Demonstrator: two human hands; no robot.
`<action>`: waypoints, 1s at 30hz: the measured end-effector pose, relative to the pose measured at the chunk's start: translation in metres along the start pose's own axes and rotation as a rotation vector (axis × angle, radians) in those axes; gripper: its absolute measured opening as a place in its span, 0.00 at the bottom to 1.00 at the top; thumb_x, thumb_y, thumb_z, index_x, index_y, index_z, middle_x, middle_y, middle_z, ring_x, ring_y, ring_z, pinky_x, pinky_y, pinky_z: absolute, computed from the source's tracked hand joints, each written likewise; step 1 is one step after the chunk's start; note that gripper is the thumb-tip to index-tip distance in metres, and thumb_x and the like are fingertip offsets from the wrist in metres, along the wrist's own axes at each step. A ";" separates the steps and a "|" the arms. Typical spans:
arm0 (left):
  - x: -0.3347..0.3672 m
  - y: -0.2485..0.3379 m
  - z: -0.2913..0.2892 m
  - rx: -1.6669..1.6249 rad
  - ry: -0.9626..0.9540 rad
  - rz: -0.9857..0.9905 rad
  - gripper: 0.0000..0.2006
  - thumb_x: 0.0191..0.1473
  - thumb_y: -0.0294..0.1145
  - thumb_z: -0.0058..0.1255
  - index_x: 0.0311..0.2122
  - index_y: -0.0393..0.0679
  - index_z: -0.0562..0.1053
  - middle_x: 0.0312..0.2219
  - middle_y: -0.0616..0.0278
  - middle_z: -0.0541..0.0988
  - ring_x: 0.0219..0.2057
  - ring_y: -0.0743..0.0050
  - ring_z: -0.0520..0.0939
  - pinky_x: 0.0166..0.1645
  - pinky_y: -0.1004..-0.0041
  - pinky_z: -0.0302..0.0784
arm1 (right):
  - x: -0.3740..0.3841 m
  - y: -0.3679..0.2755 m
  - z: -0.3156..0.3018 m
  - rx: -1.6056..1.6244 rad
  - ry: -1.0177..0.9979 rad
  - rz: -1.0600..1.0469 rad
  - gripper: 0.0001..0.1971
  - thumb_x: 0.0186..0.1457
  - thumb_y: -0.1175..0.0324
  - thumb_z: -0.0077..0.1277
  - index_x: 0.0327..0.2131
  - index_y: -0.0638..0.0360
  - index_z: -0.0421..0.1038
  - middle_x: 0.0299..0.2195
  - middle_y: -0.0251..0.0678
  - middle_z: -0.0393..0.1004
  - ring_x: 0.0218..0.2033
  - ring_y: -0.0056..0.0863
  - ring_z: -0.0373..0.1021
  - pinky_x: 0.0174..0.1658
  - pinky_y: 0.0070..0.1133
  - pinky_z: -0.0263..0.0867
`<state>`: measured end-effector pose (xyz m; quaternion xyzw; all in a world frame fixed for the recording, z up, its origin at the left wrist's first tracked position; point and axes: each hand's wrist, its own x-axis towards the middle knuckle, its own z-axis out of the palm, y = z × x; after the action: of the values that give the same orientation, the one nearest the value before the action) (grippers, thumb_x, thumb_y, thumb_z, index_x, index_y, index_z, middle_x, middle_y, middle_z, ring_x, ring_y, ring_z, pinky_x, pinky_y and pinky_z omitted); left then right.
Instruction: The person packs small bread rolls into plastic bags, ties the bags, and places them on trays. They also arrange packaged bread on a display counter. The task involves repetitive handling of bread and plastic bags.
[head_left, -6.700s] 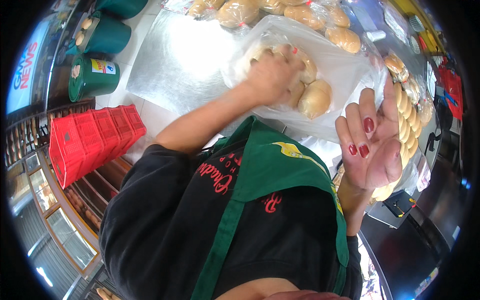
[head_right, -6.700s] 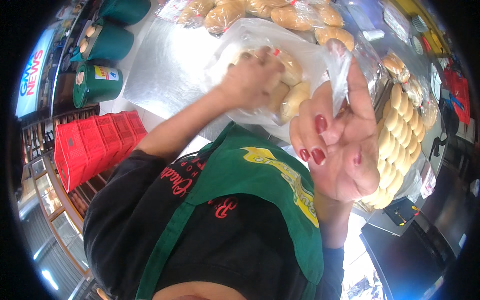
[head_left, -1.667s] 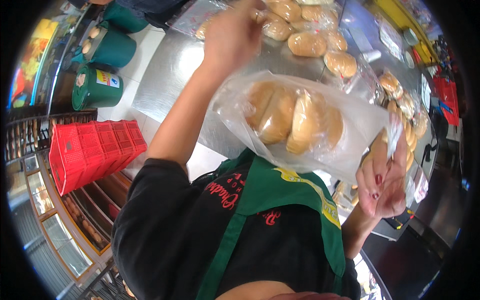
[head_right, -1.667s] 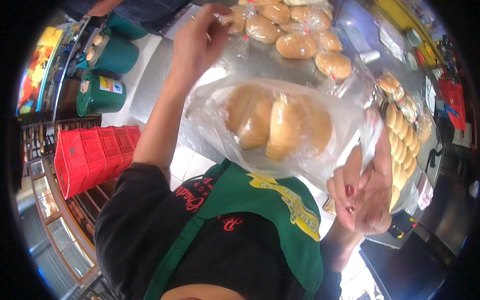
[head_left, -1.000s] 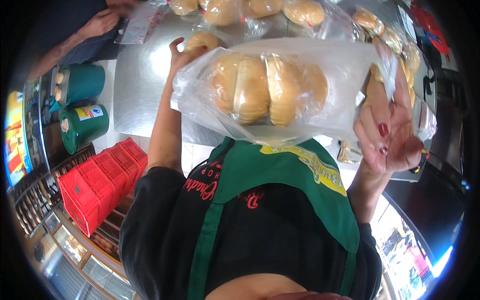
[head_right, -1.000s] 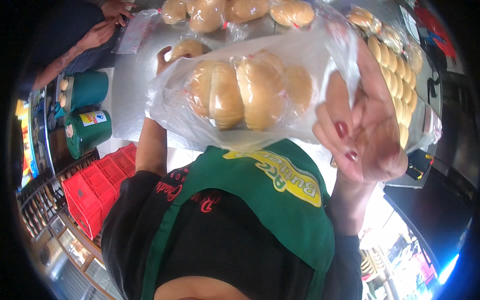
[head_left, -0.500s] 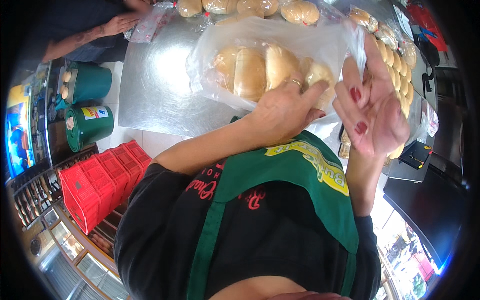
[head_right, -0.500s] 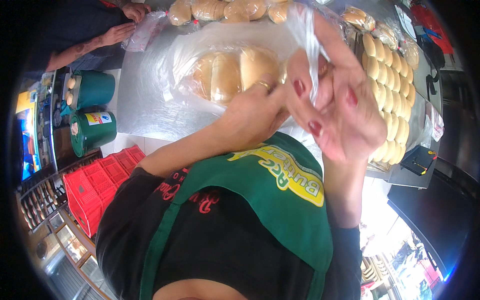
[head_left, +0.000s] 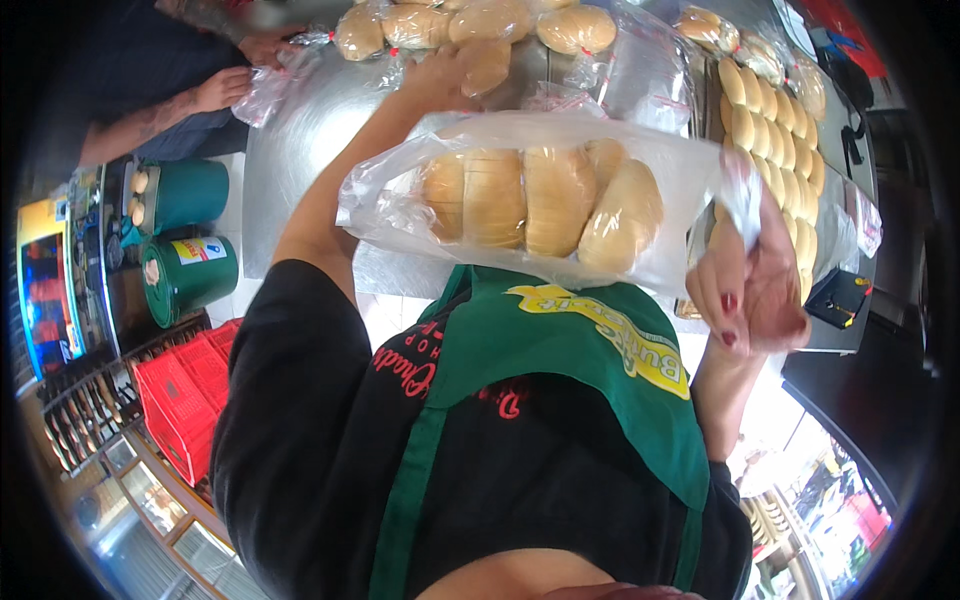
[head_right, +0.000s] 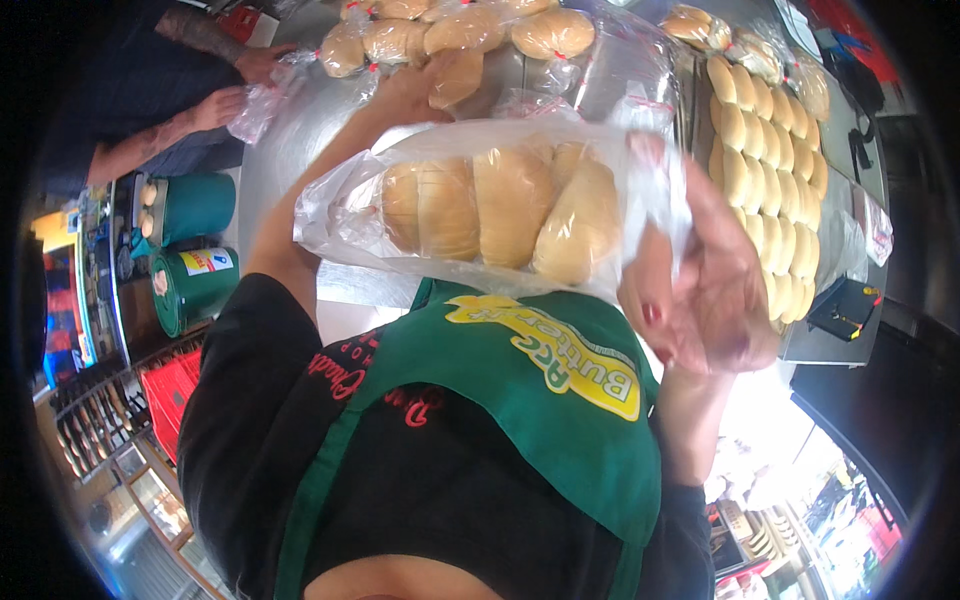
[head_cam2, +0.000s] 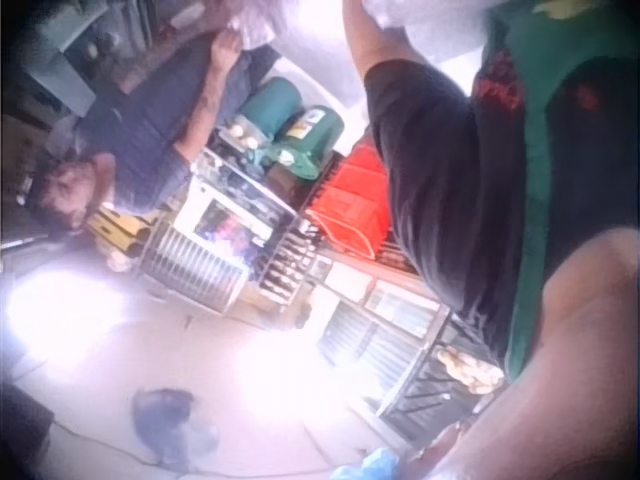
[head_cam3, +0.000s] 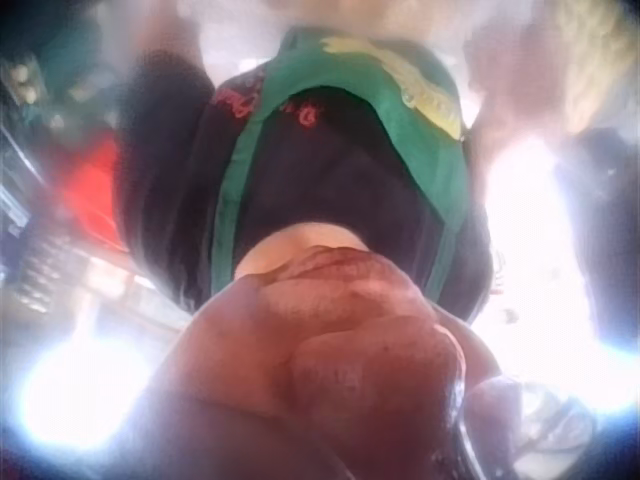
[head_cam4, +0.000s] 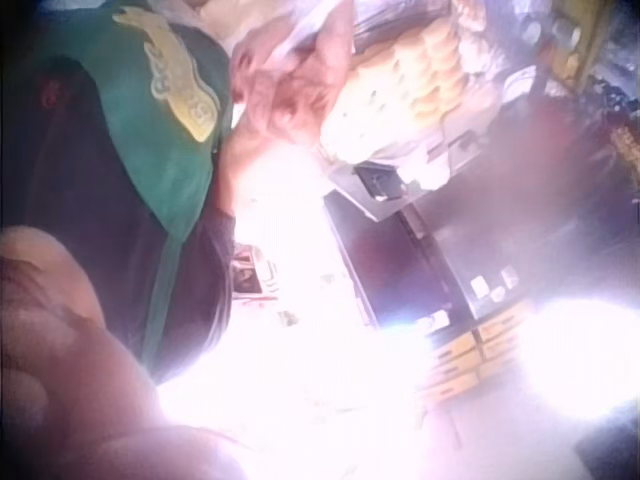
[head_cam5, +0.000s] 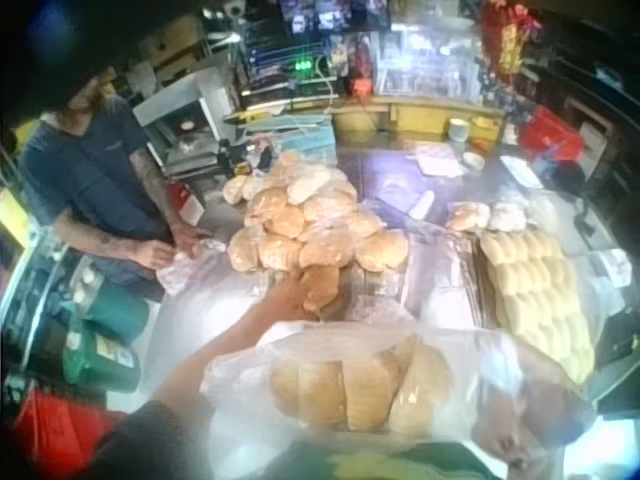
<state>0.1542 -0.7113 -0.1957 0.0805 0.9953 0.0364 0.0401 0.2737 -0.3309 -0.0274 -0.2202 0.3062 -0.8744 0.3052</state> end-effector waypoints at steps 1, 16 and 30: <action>0.000 0.003 0.017 -0.024 0.046 -0.041 0.43 0.41 0.49 0.64 0.63 0.65 0.56 0.49 0.49 0.74 0.50 0.43 0.75 0.51 0.56 0.72 | 0.007 0.000 -0.001 -0.026 0.024 -0.023 0.57 0.47 0.50 0.63 0.65 0.72 0.35 0.25 0.34 0.67 0.16 0.16 0.64 0.17 0.11 0.54; -0.135 -0.034 -0.116 -1.951 0.318 0.044 0.34 0.43 0.30 0.61 0.57 0.38 0.64 0.43 0.55 0.77 0.40 0.69 0.80 0.42 0.70 0.78 | 0.048 -0.004 -0.023 -0.006 0.001 -0.013 0.37 0.60 0.58 0.47 0.67 0.62 0.42 0.32 0.35 0.61 0.22 0.18 0.55 0.26 0.14 0.53; 0.013 0.095 -0.113 -0.790 -0.558 0.438 0.32 0.45 0.37 0.53 0.58 0.39 0.66 0.50 0.49 0.75 0.49 0.58 0.76 0.55 0.68 0.68 | 0.028 -0.006 -0.022 -0.082 0.161 0.104 0.37 0.60 0.64 0.48 0.65 0.71 0.42 0.17 0.25 0.54 0.11 0.13 0.48 0.16 0.14 0.45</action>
<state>0.1469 -0.6228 -0.0770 0.2718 0.8171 0.3934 0.3221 0.2383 -0.3372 -0.0336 -0.1453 0.3764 -0.8590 0.3152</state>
